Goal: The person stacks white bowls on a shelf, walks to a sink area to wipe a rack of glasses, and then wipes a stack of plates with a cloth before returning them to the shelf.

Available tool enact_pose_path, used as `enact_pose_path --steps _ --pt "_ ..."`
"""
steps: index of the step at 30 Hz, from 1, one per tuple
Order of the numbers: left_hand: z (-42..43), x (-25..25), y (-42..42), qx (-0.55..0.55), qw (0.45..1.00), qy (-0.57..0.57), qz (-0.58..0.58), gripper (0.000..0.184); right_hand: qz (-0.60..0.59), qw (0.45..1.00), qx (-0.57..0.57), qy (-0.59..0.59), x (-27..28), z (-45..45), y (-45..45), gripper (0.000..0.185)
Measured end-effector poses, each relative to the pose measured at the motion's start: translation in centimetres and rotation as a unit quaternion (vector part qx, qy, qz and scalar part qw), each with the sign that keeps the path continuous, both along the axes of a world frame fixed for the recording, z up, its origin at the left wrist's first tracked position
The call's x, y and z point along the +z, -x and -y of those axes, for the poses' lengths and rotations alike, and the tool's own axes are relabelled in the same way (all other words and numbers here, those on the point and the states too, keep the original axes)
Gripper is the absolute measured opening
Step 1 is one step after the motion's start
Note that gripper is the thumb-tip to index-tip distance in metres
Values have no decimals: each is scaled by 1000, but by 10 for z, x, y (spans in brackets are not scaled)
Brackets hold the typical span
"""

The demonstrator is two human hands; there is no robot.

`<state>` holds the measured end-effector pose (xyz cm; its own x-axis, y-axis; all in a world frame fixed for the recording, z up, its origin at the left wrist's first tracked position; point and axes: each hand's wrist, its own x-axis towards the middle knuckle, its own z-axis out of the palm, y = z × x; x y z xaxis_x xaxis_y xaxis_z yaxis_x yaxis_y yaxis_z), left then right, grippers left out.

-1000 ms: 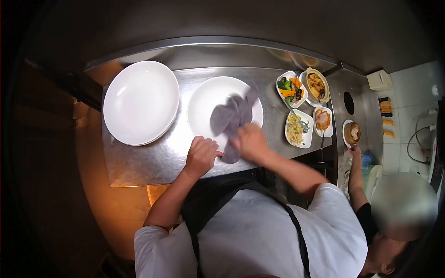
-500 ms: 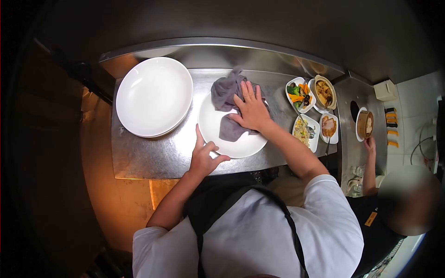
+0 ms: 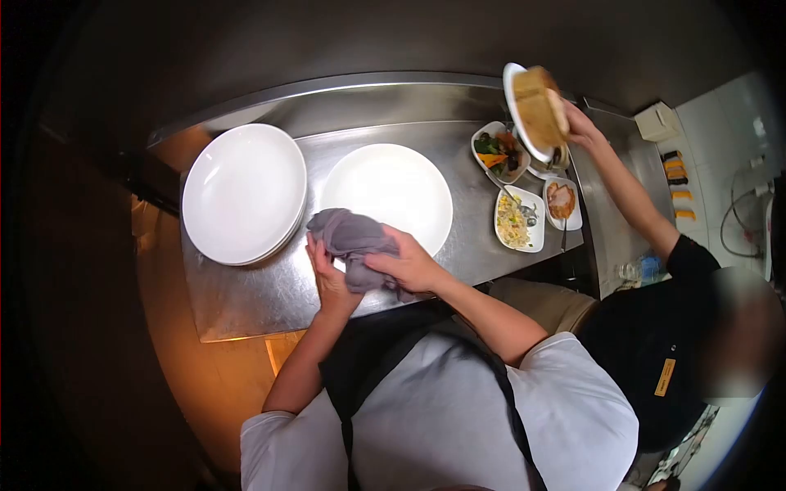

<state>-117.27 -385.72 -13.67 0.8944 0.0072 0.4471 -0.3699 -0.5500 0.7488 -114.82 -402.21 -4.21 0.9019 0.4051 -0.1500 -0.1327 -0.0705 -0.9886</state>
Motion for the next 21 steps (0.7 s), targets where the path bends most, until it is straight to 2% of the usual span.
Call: enact_pose_path --steps 1,2,3,5,6,9,10,11,14,15,17,19,20,21 --pt "-5 17 -3 1 998 -47 35 117 -53 990 -20 -129 17 9 2 56" --pt "-12 24 -7 -39 993 -105 -21 106 -37 993 -16 -114 32 20 9 55" --pt "-15 33 -13 -105 977 -186 -26 97 -32 988 -29 -145 43 27 15 57" --pt "-18 54 -37 -223 912 -342 -37 78 -25 977 -49 -206 55 40 24 61" --pt "-13 67 -49 -268 882 -384 -49 58 -17 977 -63 -203 56 46 28 63" --pt "-8 30 -59 -308 858 -411 -23 48 8 976 -110 -190 58 65 40 69" --pt "-7 28 -56 -296 839 -454 36 45 17 974 -129 -183 60 71 46 72" --pt "-9 34 -53 -317 848 -416 88 43 26 973 -149 -176 60 77 55 74" --pt "-18 36 -33 -402 813 -391 159 33 88 939 -257 -211 54 94 91 85" --pt "-19 46 -31 -423 818 -353 168 28 127 908 -352 -186 49 91 105 86" --pt "-18 76 -27 -435 861 -253 70 20 213 890 -387 -113 53 93 108 87" --pt "-15 120 -26 -414 892 -179 -33 17 276 851 -446 3 33 80 111 83" --pt "-13 136 -25 -402 901 -141 -82 15 261 863 -431 46 -7 76 117 81" --pt "-11 143 -23 -376 918 -89 -87 16 337 867 -359 78 5 54 101 69"
